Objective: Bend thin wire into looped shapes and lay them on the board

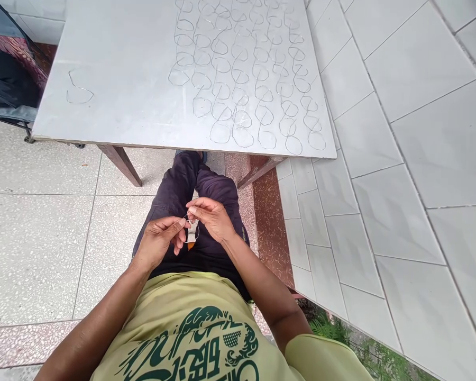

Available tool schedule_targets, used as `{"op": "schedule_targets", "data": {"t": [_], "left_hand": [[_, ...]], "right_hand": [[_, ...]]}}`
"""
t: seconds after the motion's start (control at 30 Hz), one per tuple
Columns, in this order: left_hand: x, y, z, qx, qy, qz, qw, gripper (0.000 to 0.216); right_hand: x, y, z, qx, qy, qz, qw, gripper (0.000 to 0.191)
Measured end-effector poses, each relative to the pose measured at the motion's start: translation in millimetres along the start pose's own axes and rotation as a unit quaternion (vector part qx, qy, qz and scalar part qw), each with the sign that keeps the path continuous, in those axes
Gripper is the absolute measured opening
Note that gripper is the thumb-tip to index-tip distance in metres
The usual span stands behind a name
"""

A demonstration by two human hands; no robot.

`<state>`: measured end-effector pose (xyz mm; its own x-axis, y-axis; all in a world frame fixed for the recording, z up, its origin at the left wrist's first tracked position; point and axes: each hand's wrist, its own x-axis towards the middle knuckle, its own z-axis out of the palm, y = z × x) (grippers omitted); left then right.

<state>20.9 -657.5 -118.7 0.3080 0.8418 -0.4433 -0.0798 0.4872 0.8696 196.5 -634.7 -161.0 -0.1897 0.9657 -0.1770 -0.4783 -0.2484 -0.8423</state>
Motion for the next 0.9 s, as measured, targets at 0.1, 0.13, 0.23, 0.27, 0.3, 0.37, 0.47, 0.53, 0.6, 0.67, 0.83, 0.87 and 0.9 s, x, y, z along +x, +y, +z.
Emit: {"op": "schedule_targets", "data": {"t": [0.1,0.13,0.23,0.27,0.3,0.37,0.47,0.53,0.6,0.67,0.83,0.87,0.9], "left_hand": [[-1,-3,3,-0.017,0.024,-0.011,1.000,0.028],[-1,-4,4,-0.021,0.032,-0.012,0.999,0.028],[-2,-5,5,-0.011,0.052,-0.004,0.999,0.028],[-2,-5,5,-0.001,0.055,0.000,0.998,0.028],[-2,-5,5,0.010,0.056,0.003,0.998,0.029],[-2,-5,5,0.031,0.047,0.003,0.998,0.029],[-2,-5,5,0.050,0.030,-0.006,0.998,0.030],[-1,-5,7,0.059,0.035,0.002,0.998,0.031],[0,-4,9,0.072,0.064,0.029,0.995,0.032],[2,-2,10,0.083,0.103,0.058,0.989,0.035],[9,6,10,0.079,0.127,0.075,0.986,0.040],[9,7,9,0.075,0.123,0.073,0.987,0.042],[9,7,9,0.070,0.121,0.071,0.988,0.044]], "right_hand": [[3,3,2,-0.028,0.017,-0.016,0.999,0.020],[3,4,2,-0.034,0.018,-0.011,0.999,0.022],[5,5,-1,-0.024,0.012,0.018,0.999,0.028],[5,5,-3,-0.018,0.010,0.026,0.999,0.030],[5,5,-5,-0.014,0.008,0.028,0.999,0.031],[5,3,-8,-0.025,0.002,0.019,1.000,0.031],[6,-3,-13,-0.079,-0.005,0.000,0.997,0.033],[6,-8,-15,-0.106,-0.010,0.008,0.994,0.037],[3,-11,-15,-0.117,-0.019,0.027,0.993,0.043],[-3,-12,-14,-0.140,-0.028,0.033,0.989,0.046],[-13,-10,-8,-0.233,-0.026,0.010,0.972,0.040],[-13,-10,-8,-0.236,-0.017,0.007,0.971,0.040],[-12,-10,-7,-0.237,-0.006,0.002,0.972,0.039]]}}
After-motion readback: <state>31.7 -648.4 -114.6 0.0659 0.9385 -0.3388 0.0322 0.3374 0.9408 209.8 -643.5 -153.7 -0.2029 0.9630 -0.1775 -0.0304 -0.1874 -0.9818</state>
